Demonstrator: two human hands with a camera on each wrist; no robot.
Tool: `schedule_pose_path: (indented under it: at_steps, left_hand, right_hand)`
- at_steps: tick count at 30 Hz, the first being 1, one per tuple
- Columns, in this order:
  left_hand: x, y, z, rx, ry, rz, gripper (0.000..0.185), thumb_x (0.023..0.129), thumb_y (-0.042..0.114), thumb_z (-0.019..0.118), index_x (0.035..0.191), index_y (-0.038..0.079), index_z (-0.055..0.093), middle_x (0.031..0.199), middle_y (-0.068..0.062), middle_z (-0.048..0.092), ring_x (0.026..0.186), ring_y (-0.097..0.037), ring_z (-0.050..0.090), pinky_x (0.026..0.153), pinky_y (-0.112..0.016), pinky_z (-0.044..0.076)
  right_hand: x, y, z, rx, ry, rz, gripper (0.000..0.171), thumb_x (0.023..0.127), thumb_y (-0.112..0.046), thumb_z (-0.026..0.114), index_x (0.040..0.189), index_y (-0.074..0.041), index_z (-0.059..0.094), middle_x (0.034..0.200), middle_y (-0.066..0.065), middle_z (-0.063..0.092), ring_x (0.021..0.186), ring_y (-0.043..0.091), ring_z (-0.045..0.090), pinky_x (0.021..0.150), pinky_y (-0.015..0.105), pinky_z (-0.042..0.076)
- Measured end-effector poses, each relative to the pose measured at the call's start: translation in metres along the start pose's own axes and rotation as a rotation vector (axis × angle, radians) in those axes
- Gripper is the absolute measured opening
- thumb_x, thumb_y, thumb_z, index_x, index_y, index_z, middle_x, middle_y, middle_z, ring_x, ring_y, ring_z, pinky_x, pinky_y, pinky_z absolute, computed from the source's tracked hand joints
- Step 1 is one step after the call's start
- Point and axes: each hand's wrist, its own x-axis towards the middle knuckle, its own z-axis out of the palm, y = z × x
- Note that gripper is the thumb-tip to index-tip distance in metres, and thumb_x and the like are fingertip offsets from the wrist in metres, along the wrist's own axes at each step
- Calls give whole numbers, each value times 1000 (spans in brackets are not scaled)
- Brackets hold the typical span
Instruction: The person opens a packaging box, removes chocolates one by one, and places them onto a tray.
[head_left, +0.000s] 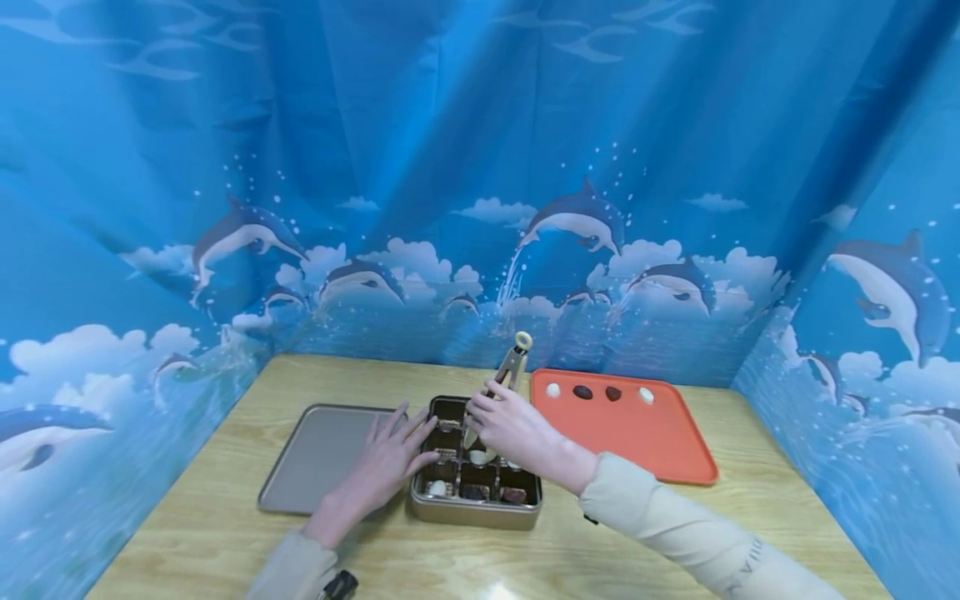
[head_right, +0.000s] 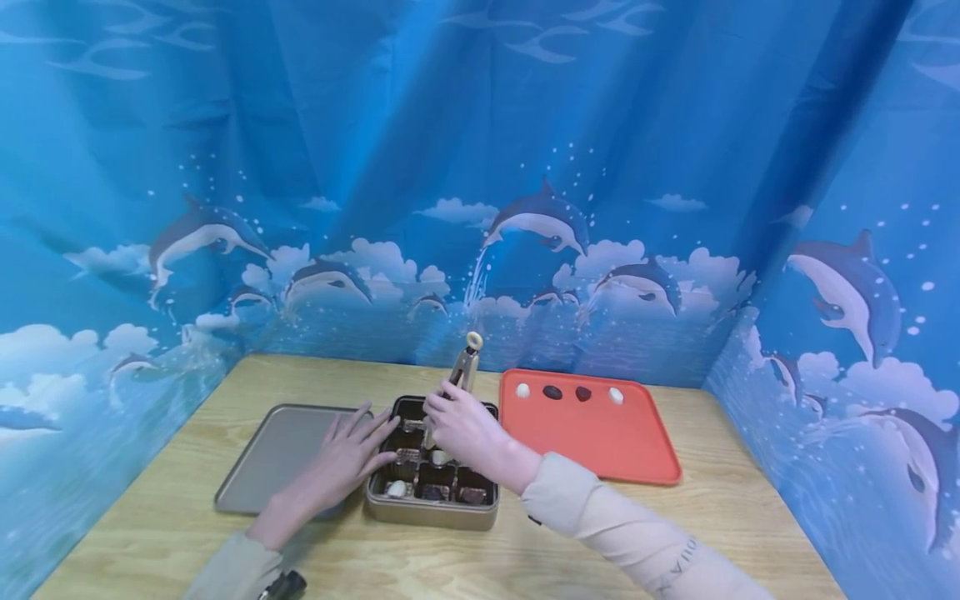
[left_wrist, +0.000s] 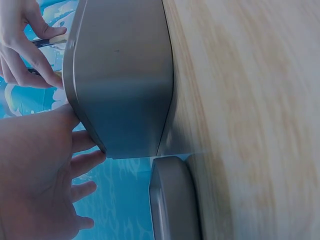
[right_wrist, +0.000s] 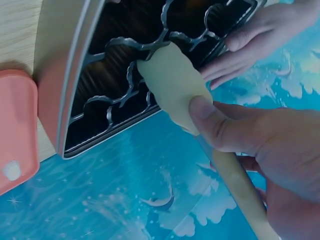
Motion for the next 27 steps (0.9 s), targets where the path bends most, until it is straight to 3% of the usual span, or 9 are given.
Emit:
schedule_pose_path:
  at_steps: [7,12,21,27]
  left_hand:
    - [1,1,-2,14,-13,-8,58,103,42,55,150,8,48,160,-14,37,151,-44,20,118,-71,10]
    - [1,1,-1,17,-19,-8,58,103,42,54,150,8,48,160,-14,37,151,-44,19,118,-71,10]
    - [1,2,-1,15,-4,-5,57,104,42,54,150,8,49,161,-13,37,152,-43,20,117,-73,12]
    - [1,3,-3,2,-11,-6,58,104,41,53,150,7,48,161,-14,35,152,-43,18,117,-73,11]
  right_hand:
    - [9,-11,1,-42,-11,-10,21,97,-33,69,118,-32,75,123,-13,68,117,12,55,102,36,40]
    - [11,-16,6,-22,-12,-16,17,99,-33,65,112,-33,76,119,-14,68,114,12,55,100,36,40]
    - [5,-12,10,-1,5,-4,27,95,-31,73,122,-34,73,120,-14,69,114,11,56,96,34,42]
    - [-7,-3,8,55,78,43,34,90,-30,79,123,-30,73,118,-9,70,113,14,56,99,36,43]
